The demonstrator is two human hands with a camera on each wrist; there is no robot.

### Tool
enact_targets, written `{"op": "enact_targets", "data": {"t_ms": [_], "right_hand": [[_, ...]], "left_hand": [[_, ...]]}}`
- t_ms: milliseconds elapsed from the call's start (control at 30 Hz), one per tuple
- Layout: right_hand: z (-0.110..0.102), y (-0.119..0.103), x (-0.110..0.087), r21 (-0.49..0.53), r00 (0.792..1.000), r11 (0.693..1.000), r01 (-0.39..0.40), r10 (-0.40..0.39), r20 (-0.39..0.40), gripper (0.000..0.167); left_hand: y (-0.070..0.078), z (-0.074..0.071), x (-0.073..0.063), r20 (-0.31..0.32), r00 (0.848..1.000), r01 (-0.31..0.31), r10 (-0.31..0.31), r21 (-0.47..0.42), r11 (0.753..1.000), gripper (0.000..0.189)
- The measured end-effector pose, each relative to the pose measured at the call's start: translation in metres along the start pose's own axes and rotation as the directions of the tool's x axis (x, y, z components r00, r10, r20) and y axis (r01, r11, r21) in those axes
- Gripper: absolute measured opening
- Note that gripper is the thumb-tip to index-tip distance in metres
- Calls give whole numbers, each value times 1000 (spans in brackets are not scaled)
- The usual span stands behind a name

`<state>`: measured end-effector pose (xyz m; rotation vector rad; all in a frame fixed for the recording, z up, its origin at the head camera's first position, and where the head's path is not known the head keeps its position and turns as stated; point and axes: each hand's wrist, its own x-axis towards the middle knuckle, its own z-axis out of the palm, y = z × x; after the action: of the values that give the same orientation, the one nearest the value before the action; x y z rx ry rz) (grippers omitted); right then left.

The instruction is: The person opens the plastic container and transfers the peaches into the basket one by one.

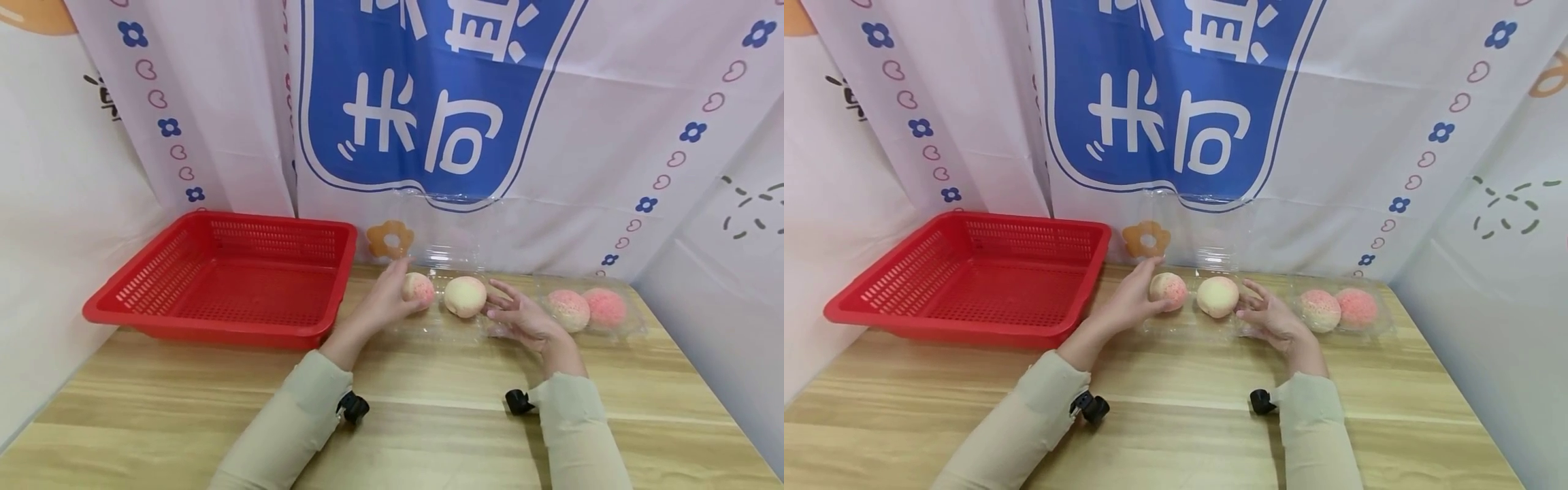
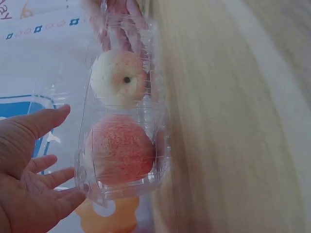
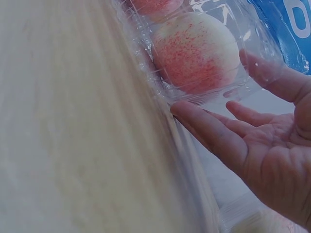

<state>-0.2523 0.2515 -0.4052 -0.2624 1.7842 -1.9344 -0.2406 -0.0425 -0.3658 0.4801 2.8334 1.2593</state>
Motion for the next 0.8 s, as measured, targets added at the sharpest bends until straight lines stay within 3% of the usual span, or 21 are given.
{"op": "enact_targets", "data": {"t_ms": [300,800], "right_hand": [[-1,-1,0,9,999,999,-33,33,-19,89],[-2,0,0,16,998,998,-57,57,-35,90]], "left_hand": [[-4,5,22,27,999,-45,46,-22,999,83],[-10,11,30,108,994,-11,11,-5,1000,78]]}}
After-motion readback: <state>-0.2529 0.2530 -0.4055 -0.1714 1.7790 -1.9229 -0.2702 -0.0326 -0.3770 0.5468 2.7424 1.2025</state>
